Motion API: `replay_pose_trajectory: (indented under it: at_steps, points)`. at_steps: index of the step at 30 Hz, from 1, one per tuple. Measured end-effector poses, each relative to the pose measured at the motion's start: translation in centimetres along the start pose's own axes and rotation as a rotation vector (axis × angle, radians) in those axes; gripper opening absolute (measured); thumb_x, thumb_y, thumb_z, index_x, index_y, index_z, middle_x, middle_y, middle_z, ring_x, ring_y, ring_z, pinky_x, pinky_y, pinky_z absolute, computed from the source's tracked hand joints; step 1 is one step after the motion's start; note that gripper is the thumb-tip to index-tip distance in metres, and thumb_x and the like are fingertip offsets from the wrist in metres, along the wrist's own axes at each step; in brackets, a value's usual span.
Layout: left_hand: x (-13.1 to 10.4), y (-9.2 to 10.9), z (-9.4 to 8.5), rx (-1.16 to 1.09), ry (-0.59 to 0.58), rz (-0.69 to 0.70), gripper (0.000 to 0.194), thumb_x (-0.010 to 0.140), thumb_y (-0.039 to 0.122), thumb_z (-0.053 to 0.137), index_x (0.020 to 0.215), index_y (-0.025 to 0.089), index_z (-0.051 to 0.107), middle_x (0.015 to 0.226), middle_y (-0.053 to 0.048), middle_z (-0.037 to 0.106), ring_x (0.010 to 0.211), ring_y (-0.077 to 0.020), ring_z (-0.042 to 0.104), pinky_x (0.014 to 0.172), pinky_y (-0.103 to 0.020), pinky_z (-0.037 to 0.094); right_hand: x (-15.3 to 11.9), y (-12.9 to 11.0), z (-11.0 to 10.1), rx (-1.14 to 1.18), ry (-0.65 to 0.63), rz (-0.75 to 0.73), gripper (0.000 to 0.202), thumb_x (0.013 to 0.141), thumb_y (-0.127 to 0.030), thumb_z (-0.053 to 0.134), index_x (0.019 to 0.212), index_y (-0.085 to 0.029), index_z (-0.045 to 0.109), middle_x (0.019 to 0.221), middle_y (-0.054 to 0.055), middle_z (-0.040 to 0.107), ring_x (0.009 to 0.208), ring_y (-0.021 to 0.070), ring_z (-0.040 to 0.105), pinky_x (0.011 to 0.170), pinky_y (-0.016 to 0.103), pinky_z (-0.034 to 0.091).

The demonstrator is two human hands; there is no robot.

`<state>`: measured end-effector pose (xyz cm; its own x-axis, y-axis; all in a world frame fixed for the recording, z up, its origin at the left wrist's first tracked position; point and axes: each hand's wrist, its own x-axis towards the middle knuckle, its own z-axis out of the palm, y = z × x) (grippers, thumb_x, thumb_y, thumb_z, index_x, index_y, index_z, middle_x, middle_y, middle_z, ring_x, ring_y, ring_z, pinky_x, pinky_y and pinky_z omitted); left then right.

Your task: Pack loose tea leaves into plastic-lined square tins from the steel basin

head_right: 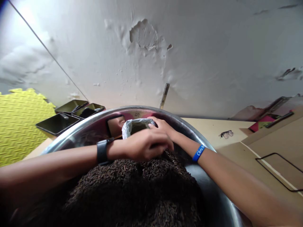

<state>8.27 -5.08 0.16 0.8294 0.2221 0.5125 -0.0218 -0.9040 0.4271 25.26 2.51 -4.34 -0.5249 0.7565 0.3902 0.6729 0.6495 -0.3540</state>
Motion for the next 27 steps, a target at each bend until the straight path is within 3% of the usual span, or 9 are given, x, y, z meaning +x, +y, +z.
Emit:
replay_pose_trajectory:
  at_steps: [2, 4, 6, 9, 14, 27]
  points:
    - [-0.3, 1.1, 1.9, -0.053, -0.178, 0.029, 0.023, 0.093, 0.026, 0.044, 0.108, 0.018, 0.06, 0.107, -0.005, 0.066, 0.1, -0.0159, 0.059, 0.092, -0.027, 0.045, 0.1, -0.1, 0.0, 0.037, -0.027, 0.017, 0.036, 0.09, -0.029, 0.046, 0.124, -0.018, 0.052, 0.118, 0.009, 0.063, 0.105, 0.0214, 0.059, 0.092, 0.034, 0.045]
    - [-0.8, 0.9, 3.7, -0.057, -0.304, 0.047, 0.028, 0.094, 0.033, 0.045, 0.113, 0.019, 0.059, 0.114, -0.006, 0.064, 0.105, -0.0171, 0.058, 0.096, -0.027, 0.044, 0.2, -0.1, 0.0, 0.067, -0.047, 0.044, 0.037, 0.09, -0.031, 0.046, 0.125, -0.019, 0.051, 0.12, 0.008, 0.062, 0.107, 0.022, 0.058, 0.095, 0.037, 0.043]
    - [-1.6, -0.3, 5.2, 0.023, -0.343, 0.014, 0.04, 0.092, 0.043, 0.048, 0.122, 0.017, 0.055, 0.126, -0.009, 0.058, 0.117, -0.022, 0.052, 0.104, -0.032, 0.038, 0.2, -0.2, 0.0, 0.083, -0.051, 0.061, 0.037, 0.09, -0.031, 0.046, 0.124, -0.02, 0.052, 0.118, 0.007, 0.062, 0.107, 0.022, 0.058, 0.096, 0.038, 0.042]
    - [-2.9, -2.7, 6.4, 0.149, -0.353, -0.167, 0.064, 0.086, 0.059, 0.046, 0.135, 0.017, 0.044, 0.141, -0.014, 0.043, 0.13, -0.032, 0.038, 0.108, -0.044, 0.031, 0.2, -0.2, 0.0, 0.09, -0.044, 0.064, 0.037, 0.089, -0.03, 0.046, 0.124, -0.02, 0.052, 0.118, 0.007, 0.062, 0.107, 0.0221, 0.057, 0.096, 0.037, 0.041]
    - [-3.7, -4.5, 6.2, 0.119, -0.49, -0.42, 0.085, 0.078, 0.076, 0.037, 0.144, 0.023, 0.032, 0.146, -0.014, 0.035, 0.133, -0.0388, 0.032, 0.104, -0.052, 0.031, 0.2, -0.2, 0.0, 0.079, -0.062, 0.067, 0.037, 0.089, -0.031, 0.046, 0.124, -0.019, 0.052, 0.117, 0.007, 0.062, 0.107, 0.0216, 0.058, 0.095, 0.036, 0.042]
    - [-3.1, -3.7, 6.0, 0.105, -0.527, -0.457, 0.088, 0.074, 0.079, 0.039, 0.136, 0.018, 0.044, 0.136, -0.016, 0.046, 0.116, -0.0354, 0.052, 0.097, -0.042, 0.04, 0.1, -0.4, -0.2, 0.096, -0.063, 0.054, 0.036, 0.089, -0.029, 0.046, 0.123, -0.019, 0.052, 0.119, 0.007, 0.062, 0.107, 0.0211, 0.058, 0.094, 0.035, 0.042]
